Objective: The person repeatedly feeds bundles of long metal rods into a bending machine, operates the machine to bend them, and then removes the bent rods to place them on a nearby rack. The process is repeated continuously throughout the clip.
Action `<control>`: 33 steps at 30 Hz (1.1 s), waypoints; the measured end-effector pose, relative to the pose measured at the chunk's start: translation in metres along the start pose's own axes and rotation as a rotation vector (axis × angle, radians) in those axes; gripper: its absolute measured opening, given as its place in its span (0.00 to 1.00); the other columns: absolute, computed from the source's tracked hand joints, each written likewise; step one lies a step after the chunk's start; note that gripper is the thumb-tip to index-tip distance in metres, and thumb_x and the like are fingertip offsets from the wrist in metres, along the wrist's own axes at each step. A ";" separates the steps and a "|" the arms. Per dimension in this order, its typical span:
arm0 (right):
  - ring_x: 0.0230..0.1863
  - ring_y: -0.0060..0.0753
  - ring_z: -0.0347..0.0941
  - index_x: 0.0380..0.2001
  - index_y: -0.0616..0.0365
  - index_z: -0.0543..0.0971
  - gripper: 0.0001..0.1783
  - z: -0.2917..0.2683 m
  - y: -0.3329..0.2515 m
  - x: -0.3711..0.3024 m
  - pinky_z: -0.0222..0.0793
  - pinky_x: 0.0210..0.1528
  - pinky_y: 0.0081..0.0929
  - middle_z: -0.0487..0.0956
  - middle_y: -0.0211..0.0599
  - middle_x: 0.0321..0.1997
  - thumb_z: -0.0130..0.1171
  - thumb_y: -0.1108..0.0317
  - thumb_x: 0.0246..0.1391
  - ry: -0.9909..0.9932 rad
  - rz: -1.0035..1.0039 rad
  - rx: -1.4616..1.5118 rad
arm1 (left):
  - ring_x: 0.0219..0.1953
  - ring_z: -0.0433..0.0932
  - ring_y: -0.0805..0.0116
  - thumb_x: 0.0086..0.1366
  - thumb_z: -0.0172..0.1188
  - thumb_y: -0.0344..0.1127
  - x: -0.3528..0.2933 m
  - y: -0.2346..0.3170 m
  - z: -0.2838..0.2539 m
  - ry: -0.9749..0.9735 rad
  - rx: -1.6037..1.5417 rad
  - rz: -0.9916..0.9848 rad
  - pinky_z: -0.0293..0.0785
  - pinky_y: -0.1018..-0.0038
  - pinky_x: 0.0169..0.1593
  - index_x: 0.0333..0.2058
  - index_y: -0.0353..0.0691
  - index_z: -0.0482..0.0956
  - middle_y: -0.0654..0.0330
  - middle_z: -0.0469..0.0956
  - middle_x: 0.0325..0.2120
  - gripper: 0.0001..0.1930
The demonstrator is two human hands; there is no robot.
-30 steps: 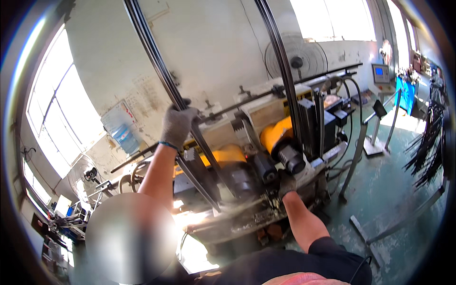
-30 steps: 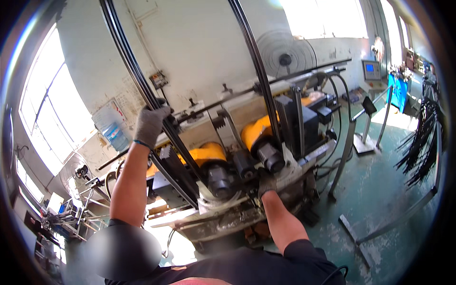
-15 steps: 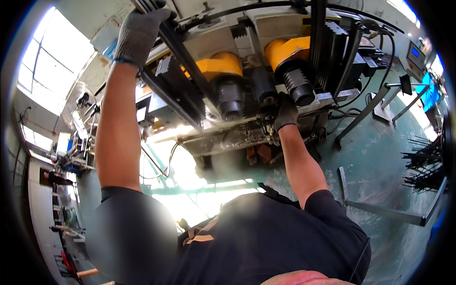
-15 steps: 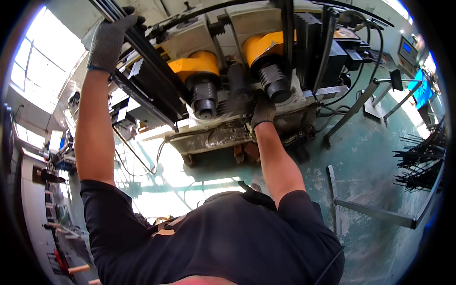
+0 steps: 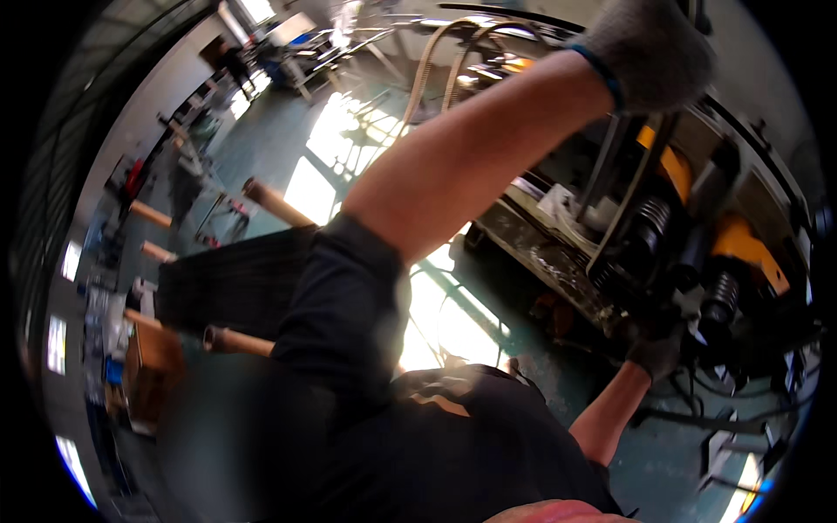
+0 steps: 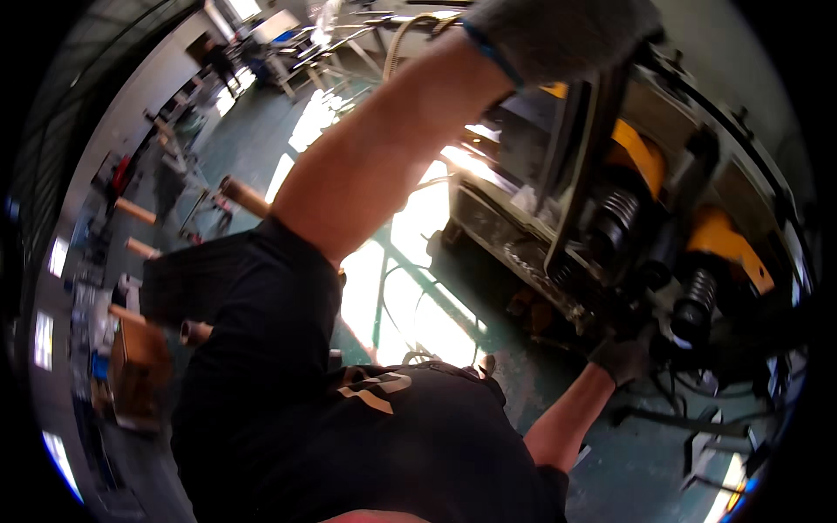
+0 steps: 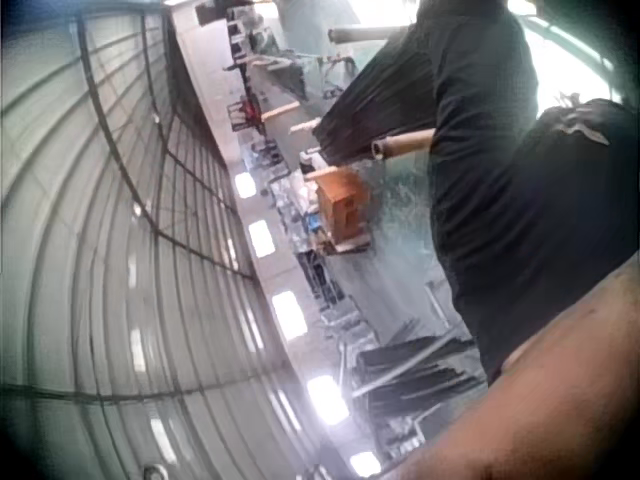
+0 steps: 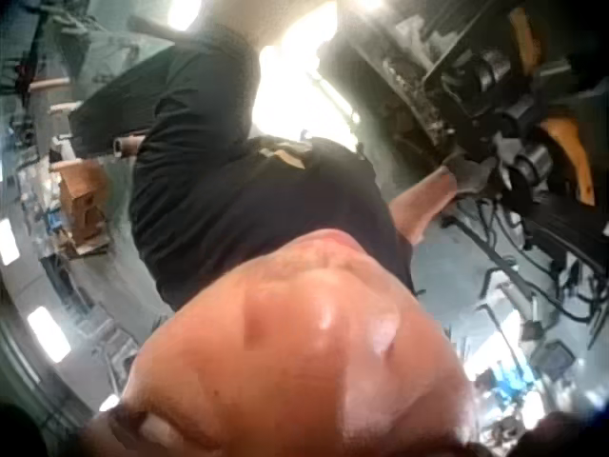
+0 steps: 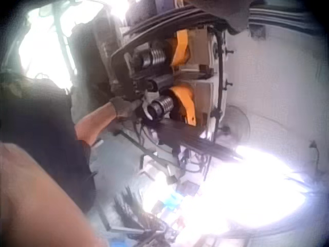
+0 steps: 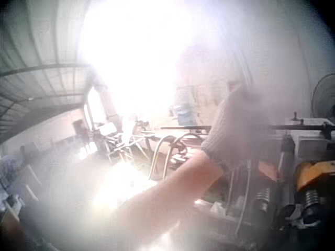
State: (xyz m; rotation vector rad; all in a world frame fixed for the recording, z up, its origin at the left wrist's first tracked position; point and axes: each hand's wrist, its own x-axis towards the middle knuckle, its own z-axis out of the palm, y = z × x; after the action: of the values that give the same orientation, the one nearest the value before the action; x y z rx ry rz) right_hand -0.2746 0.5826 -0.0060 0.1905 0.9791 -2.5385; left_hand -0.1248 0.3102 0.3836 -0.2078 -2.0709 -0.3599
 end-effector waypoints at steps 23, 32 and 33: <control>0.35 0.31 0.79 0.45 0.70 0.80 0.19 0.133 0.172 -0.163 0.77 0.41 0.29 0.83 0.38 0.37 0.58 0.59 0.71 -1.009 0.241 -0.591 | 0.37 0.83 0.65 0.67 0.57 0.22 -0.384 0.448 -0.147 1.524 0.278 -0.728 0.81 0.68 0.44 0.51 0.36 0.72 0.55 0.83 0.33 0.15; 0.31 0.29 0.74 0.41 0.65 0.79 0.14 0.177 0.186 -0.309 0.73 0.35 0.27 0.78 0.36 0.31 0.57 0.62 0.71 -1.472 0.544 -0.367 | 0.38 0.84 0.62 0.67 0.55 0.20 -0.373 0.598 -0.065 1.851 0.734 -0.547 0.83 0.65 0.46 0.52 0.34 0.71 0.53 0.82 0.35 0.15; 0.31 0.30 0.74 0.42 0.66 0.79 0.14 0.180 0.174 -0.336 0.74 0.36 0.27 0.78 0.36 0.31 0.56 0.63 0.71 -1.424 0.537 -0.440 | 0.38 0.84 0.62 0.68 0.55 0.20 -0.374 0.613 -0.060 1.868 0.780 -0.518 0.83 0.65 0.45 0.52 0.34 0.71 0.52 0.82 0.35 0.14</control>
State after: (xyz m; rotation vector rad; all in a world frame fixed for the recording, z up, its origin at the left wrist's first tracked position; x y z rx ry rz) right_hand 0.1064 0.4562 0.1117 -1.1364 0.6459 -1.3069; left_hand 0.2900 0.8668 0.1916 0.8547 -0.2361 0.0606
